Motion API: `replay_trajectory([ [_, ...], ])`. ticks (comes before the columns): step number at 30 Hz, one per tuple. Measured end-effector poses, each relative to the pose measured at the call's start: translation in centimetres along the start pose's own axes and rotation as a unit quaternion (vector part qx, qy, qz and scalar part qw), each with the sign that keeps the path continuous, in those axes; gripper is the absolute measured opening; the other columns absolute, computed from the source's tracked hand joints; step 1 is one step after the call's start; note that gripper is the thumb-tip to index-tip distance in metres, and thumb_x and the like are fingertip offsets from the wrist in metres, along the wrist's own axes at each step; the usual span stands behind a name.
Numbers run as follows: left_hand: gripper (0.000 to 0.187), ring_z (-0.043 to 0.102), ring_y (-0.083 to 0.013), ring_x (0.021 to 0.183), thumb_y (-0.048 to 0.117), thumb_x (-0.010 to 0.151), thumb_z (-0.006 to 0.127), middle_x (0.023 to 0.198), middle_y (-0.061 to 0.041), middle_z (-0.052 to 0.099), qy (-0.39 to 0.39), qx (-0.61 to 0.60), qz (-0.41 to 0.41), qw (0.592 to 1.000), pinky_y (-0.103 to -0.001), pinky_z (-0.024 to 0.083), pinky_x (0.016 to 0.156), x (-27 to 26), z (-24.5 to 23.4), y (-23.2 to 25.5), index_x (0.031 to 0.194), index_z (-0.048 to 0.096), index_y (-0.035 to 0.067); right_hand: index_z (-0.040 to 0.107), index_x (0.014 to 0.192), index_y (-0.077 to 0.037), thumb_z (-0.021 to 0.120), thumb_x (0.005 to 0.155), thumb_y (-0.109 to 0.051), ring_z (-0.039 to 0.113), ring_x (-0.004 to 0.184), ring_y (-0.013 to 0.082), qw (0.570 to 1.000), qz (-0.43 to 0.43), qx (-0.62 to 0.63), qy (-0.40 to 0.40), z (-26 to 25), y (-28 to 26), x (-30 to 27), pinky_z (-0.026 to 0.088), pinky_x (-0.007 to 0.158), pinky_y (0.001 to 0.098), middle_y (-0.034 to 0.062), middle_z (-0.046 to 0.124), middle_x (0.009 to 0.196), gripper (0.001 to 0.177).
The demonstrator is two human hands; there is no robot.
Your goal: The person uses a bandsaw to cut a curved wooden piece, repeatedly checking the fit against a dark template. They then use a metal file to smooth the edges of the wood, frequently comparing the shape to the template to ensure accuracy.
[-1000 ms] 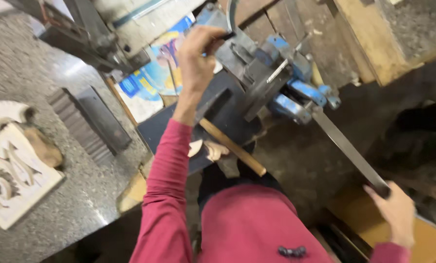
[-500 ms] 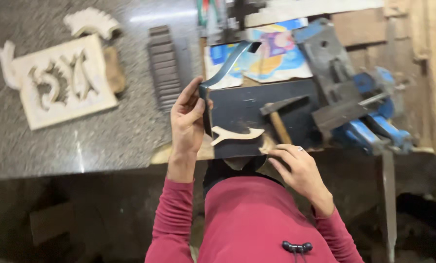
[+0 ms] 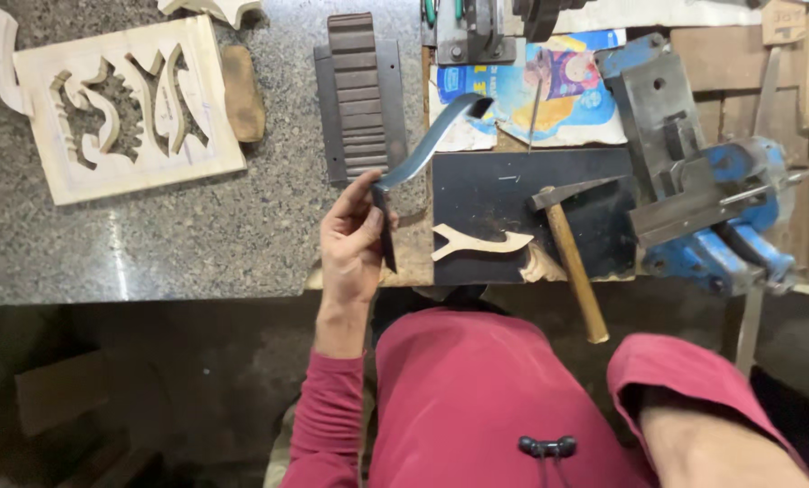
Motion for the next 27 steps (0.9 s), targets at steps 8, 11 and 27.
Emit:
replay_trajectory([
  [8, 0.046, 0.067, -0.0133, 0.094, -0.005, 0.099, 0.068, 0.114, -0.007, 0.07, 0.001, -0.005, -0.013, 1.0, -0.026, 0.054, 0.086, -0.4, 0.1, 1.7, 0.144, 0.059, -0.003, 0.068, 0.1, 0.005, 0.061, 0.104, -0.016, 0.073, 0.083, 0.0259, 0.999, 0.03, -0.035, 0.001, 2.6, 1.2, -0.3, 0.059, 0.078, 0.0339, 0.0138, 0.075, 0.093, 0.022],
  [11, 0.046, 0.068, -0.0141, 0.096, -0.005, 0.098, 0.067, 0.116, -0.007, 0.069, 0.006, 0.001, -0.005, 1.0, -0.027, 0.056, 0.088, 1.2, 0.0, 1.9, 0.142, 0.058, -0.003, 0.068, 0.103, 0.005, 0.062, 0.104, -0.015, 0.073, 0.084, 0.0265, 0.997, 0.009, -0.07, 0.003, 1.6, 1.6, 0.9, 0.059, 0.079, 0.034, 0.0146, 0.074, 0.095, 0.021],
  [27, 0.043, 0.068, -0.0166, 0.091, -0.004, 0.098, 0.068, 0.109, -0.008, 0.071, 0.041, 0.001, 0.026, 0.999, -0.029, 0.057, 0.085, -1.0, -1.4, 3.5, 0.14, 0.061, -0.003, 0.068, 0.115, 0.004, 0.064, 0.105, -0.013, 0.072, 0.093, 0.0298, 0.991, 0.036, -0.121, 0.053, 1.0, 2.1, -1.2, 0.057, 0.086, 0.0349, 0.0186, 0.074, 0.104, 0.02],
])
Point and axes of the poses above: each hand's wrist, its own x-axis towards the middle knuckle, its own z-axis out of the palm, y = z × x, the point moved 1 cm from there along x, towards the middle knuckle
